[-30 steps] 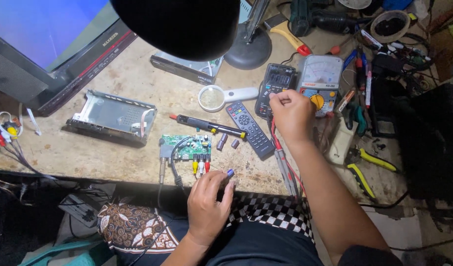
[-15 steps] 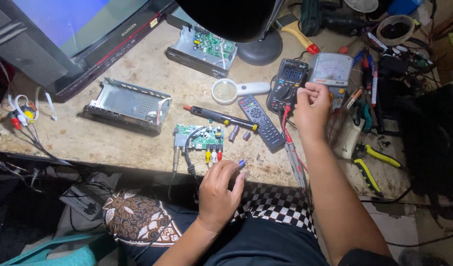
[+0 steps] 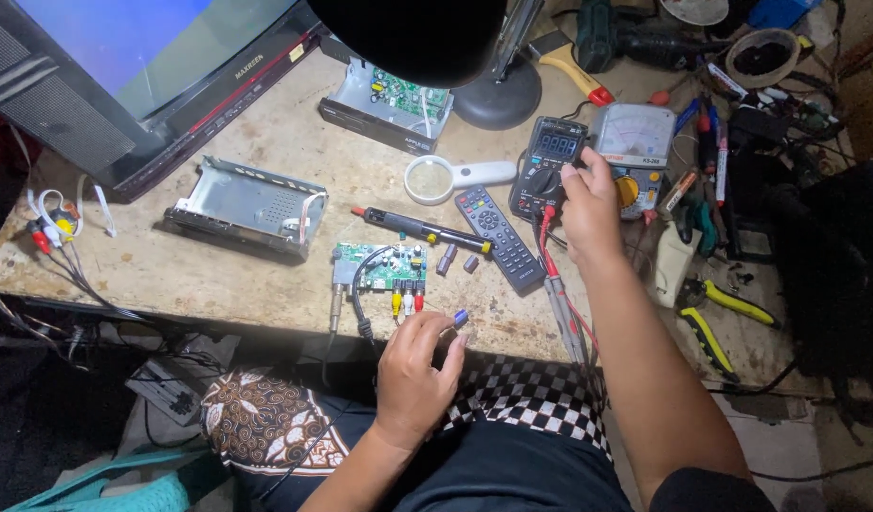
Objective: Repairing an electronic circuit board by probing nodes with a soldering iron, using a screwdriver, and inspecting with a magnifying glass.
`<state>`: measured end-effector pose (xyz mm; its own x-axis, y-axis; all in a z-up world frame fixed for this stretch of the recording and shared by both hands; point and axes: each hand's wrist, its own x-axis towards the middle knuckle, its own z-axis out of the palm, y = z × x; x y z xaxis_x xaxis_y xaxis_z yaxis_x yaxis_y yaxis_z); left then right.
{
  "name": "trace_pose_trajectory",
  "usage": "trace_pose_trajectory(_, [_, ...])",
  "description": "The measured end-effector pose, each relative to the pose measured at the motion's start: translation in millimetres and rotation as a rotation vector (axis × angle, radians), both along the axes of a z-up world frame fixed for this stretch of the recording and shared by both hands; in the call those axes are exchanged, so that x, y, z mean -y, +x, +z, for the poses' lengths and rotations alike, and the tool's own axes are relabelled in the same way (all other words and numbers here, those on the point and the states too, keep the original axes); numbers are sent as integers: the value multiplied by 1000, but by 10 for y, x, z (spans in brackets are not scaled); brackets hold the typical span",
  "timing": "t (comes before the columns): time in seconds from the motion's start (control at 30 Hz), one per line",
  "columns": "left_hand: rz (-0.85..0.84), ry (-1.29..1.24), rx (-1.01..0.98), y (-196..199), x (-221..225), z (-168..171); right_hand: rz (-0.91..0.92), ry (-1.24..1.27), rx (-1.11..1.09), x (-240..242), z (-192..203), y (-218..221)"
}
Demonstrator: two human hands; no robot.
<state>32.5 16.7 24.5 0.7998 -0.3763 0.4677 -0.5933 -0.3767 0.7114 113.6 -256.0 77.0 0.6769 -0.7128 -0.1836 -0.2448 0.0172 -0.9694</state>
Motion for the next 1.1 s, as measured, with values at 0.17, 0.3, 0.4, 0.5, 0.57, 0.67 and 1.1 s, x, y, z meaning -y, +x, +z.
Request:
trace_pose_trajectory(0.17, [1,32,-10,-6,13,17,-33,-18,94,151,-256,66])
trace_pose_trajectory(0.3, [0,27,-8,-3,16,24,-36,-2,131,163,-288,73])
trace_pose_trajectory(0.4, [-2,25,0,0,22,39,-48,22,117,107,-197,52])
trace_pose_trajectory(0.5, [-1,29,-10,-5,23,42,-46,0,65,82,-161,35])
trace_pose_trajectory(0.57, [4,34,-5,-6,26,29,-49,-3,92,80,-159,43])
trace_pose_trajectory(0.67, [9,42,-9,-6,24,22,-52,-18,93,64,-148,44])
trace_pose_trajectory(1.1, [47,97,15,6,102,-25,25,-47,-22,-79,-1,-221])
